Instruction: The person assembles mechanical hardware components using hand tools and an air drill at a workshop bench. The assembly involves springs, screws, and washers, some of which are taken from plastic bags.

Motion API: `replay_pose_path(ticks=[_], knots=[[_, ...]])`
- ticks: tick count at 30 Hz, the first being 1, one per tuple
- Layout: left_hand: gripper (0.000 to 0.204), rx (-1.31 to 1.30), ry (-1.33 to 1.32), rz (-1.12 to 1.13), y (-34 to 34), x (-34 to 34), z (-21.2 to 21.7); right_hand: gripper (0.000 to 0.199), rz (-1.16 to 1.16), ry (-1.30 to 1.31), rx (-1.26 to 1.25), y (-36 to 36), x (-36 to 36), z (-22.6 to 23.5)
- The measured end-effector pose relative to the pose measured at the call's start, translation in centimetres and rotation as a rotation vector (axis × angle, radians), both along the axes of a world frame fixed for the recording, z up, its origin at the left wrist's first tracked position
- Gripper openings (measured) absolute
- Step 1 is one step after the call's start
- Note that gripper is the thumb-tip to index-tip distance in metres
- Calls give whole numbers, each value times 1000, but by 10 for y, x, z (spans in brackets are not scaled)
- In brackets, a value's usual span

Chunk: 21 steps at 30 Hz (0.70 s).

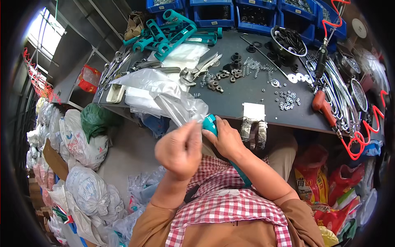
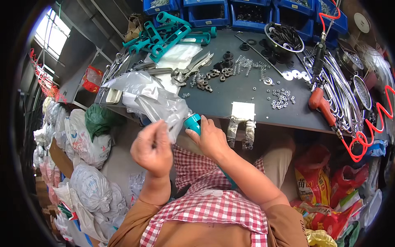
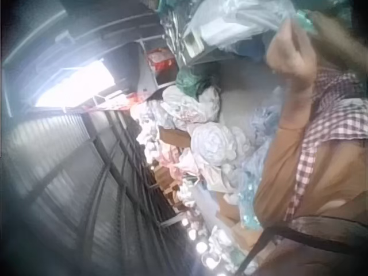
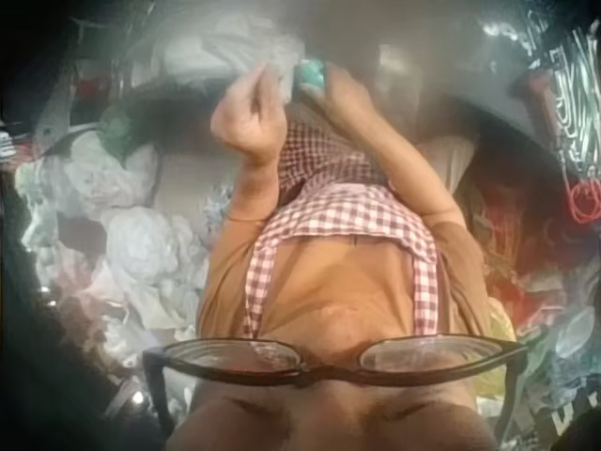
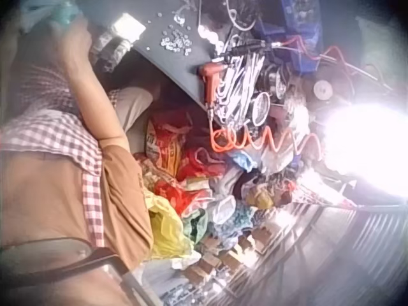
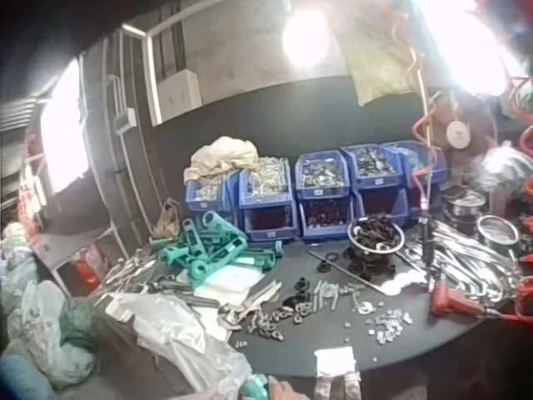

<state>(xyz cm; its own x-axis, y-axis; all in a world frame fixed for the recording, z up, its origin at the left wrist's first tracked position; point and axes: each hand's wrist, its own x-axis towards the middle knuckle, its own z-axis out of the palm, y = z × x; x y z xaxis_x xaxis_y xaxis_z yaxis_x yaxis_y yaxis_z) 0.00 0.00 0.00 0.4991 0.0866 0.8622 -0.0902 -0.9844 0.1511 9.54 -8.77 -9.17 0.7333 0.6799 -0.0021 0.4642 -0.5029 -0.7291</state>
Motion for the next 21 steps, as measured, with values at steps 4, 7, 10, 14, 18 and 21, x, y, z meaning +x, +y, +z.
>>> replay_pose_path(ticks=[4,7,10,14,18,21], knots=[[17,-237,-80,-102,0,4,4,69,-5,-73,-14,2,1,7],[22,261,369,-412,-14,0,7,62,38,-173,-41,5,8,5],[21,321,474,-455,-25,-5,-5,47,-22,-103,-21,1,15,2],[21,165,278,-411,-11,-6,-6,31,263,584,389,-14,25,4],[20,185,104,-6,7,36,-26,30,196,-264,804,-13,29,-41],[28,173,149,-231,23,49,-42,34,88,1079,758,-28,11,5]])
